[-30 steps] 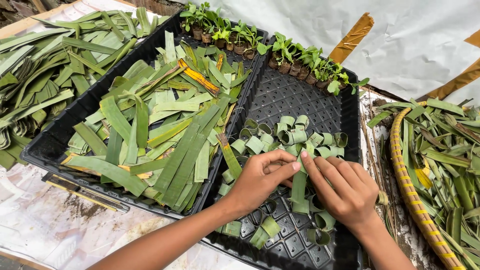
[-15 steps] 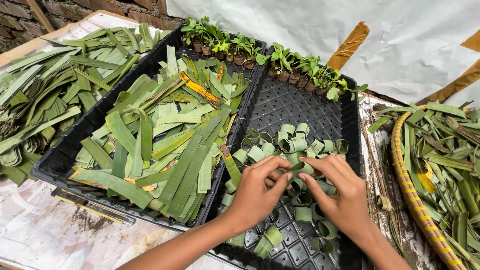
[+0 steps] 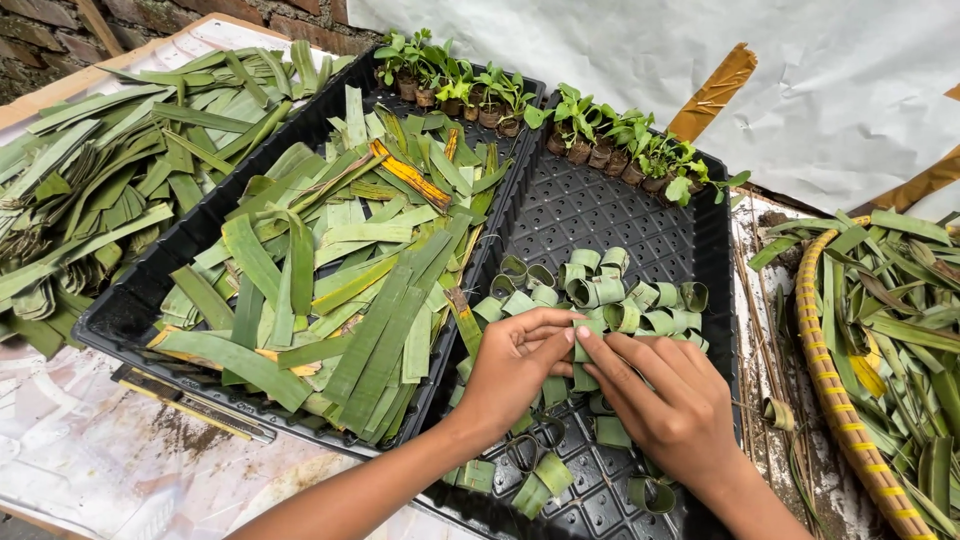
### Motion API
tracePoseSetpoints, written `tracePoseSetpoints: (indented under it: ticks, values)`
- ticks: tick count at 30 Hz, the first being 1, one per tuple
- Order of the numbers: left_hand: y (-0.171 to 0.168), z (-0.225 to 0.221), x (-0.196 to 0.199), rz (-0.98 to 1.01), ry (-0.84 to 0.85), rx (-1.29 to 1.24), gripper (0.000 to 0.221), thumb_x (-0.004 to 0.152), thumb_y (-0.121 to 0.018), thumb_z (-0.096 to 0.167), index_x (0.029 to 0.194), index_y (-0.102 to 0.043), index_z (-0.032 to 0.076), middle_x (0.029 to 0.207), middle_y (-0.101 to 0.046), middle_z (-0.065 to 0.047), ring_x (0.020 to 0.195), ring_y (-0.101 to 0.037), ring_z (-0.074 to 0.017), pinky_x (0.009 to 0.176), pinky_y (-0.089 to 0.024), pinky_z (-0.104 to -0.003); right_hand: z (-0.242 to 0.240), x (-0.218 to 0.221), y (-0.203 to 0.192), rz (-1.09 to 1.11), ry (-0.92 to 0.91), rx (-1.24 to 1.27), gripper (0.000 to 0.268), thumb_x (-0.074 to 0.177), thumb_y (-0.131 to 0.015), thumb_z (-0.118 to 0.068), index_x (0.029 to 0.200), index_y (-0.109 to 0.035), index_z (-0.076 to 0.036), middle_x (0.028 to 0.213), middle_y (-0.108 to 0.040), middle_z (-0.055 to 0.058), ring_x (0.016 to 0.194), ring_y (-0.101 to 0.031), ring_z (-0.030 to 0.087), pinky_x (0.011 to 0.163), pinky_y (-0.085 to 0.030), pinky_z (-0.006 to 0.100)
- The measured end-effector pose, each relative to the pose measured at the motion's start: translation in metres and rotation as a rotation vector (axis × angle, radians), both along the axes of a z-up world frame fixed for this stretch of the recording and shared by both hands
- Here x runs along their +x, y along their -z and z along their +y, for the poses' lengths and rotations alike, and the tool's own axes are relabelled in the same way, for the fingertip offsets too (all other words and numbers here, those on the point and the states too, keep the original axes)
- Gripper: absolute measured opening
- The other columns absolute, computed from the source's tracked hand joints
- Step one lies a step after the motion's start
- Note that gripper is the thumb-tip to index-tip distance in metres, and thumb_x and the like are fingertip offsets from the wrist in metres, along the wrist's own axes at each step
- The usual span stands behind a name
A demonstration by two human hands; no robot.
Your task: Rolling and pinning long leaves to create small cylindrical pots for seedlings
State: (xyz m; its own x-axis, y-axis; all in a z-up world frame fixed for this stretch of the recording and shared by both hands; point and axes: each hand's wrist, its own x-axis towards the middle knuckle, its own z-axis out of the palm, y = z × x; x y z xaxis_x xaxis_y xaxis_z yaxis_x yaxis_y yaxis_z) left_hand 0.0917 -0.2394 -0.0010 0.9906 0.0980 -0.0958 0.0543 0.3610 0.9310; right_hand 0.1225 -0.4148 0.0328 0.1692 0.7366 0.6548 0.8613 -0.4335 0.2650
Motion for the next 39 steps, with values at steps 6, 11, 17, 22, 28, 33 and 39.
tracePoseSetpoints:
  ticks: [6, 11, 17, 22, 28, 33, 39]
  values:
    - [0.017, 0.0, 0.003, -0.057, -0.069, -0.009, 0.025, 0.095, -0.062, -0.007, 0.11, -0.078, 0.006, 0.081, -0.073, -0.005, 0.069, -0.065, -0.0096, 0.068, -0.059, -0.024, -0.001, 0.001, 0.003, 0.126, -0.02, -0.063, 0.055, 0.093, -0.074, -0.042, 0.136, -0.064, -0.01, 0.112, -0.069, 0.007, 0.094, -0.063, 0.024, 0.07, -0.049, 0.036]
    - [0.012, 0.001, -0.001, -0.103, -0.08, 0.103, 0.029, 0.096, -0.058, -0.009, 0.111, -0.077, 0.006, 0.064, -0.055, 0.002, 0.055, -0.045, -0.0072, 0.057, -0.042, -0.021, -0.002, 0.009, 0.007, 0.394, -0.133, 0.044, 0.039, 0.093, -0.073, -0.022, 0.129, -0.067, -0.008, 0.11, -0.069, 0.009, 0.093, -0.065, 0.024, 0.077, -0.05, 0.035]
    - [0.001, -0.002, -0.014, -0.23, -0.079, 0.285, 0.026, 0.096, -0.06, -0.009, 0.111, -0.076, 0.006, 0.06, -0.051, 0.005, 0.049, -0.034, -0.004, 0.048, -0.032, -0.02, -0.003, 0.005, 0.012, 0.902, -0.127, 0.332, 0.024, 0.084, -0.079, -0.015, 0.104, -0.068, -0.007, 0.098, -0.07, 0.006, 0.086, -0.066, 0.016, 0.079, -0.056, 0.028]
    - [-0.01, 0.0, -0.019, -0.384, -0.059, 0.379, 0.026, 0.094, -0.06, -0.009, 0.116, -0.07, 0.002, 0.082, -0.072, -0.01, 0.066, -0.073, -0.0148, 0.063, -0.065, -0.023, -0.004, 0.006, 0.016, 1.096, -0.105, 0.427, 0.014, 0.083, -0.081, -0.013, 0.091, -0.071, -0.008, 0.08, -0.066, 0.002, 0.073, -0.06, 0.012, 0.069, -0.051, 0.025]
    - [-0.006, -0.001, -0.019, -0.298, 0.016, 0.369, 0.028, 0.093, -0.061, -0.01, 0.117, -0.069, 0.002, 0.083, -0.073, -0.012, 0.066, -0.075, -0.0177, 0.063, -0.068, -0.025, -0.004, 0.005, 0.019, 1.104, -0.081, 0.412, 0.011, 0.083, -0.08, -0.016, 0.08, -0.072, -0.009, 0.074, -0.066, 0.001, 0.07, -0.056, 0.012, 0.067, -0.048, 0.026]
    - [-0.004, -0.005, -0.019, -0.159, -0.011, 0.285, 0.021, 0.096, -0.06, -0.003, 0.111, -0.07, 0.005, 0.081, -0.075, -0.01, 0.063, -0.078, -0.019, 0.063, -0.069, -0.026, -0.004, 0.004, 0.019, 1.159, -0.102, 0.426, 0.009, 0.086, -0.077, -0.014, 0.08, -0.072, -0.009, 0.075, -0.07, 0.002, 0.071, -0.062, 0.013, 0.069, -0.051, 0.027]
    - [-0.009, -0.002, -0.022, -0.366, -0.117, 0.447, 0.019, 0.093, -0.061, 0.004, 0.105, -0.071, 0.013, 0.11, -0.06, -0.003, 0.089, -0.061, -0.012, 0.071, -0.048, -0.025, -0.009, 0.01, 0.024, 1.229, -0.064, 0.565, 0.011, 0.088, -0.076, -0.006, 0.08, -0.067, -0.006, 0.072, -0.061, 0.003, 0.067, -0.055, 0.013, 0.064, -0.046, 0.025]
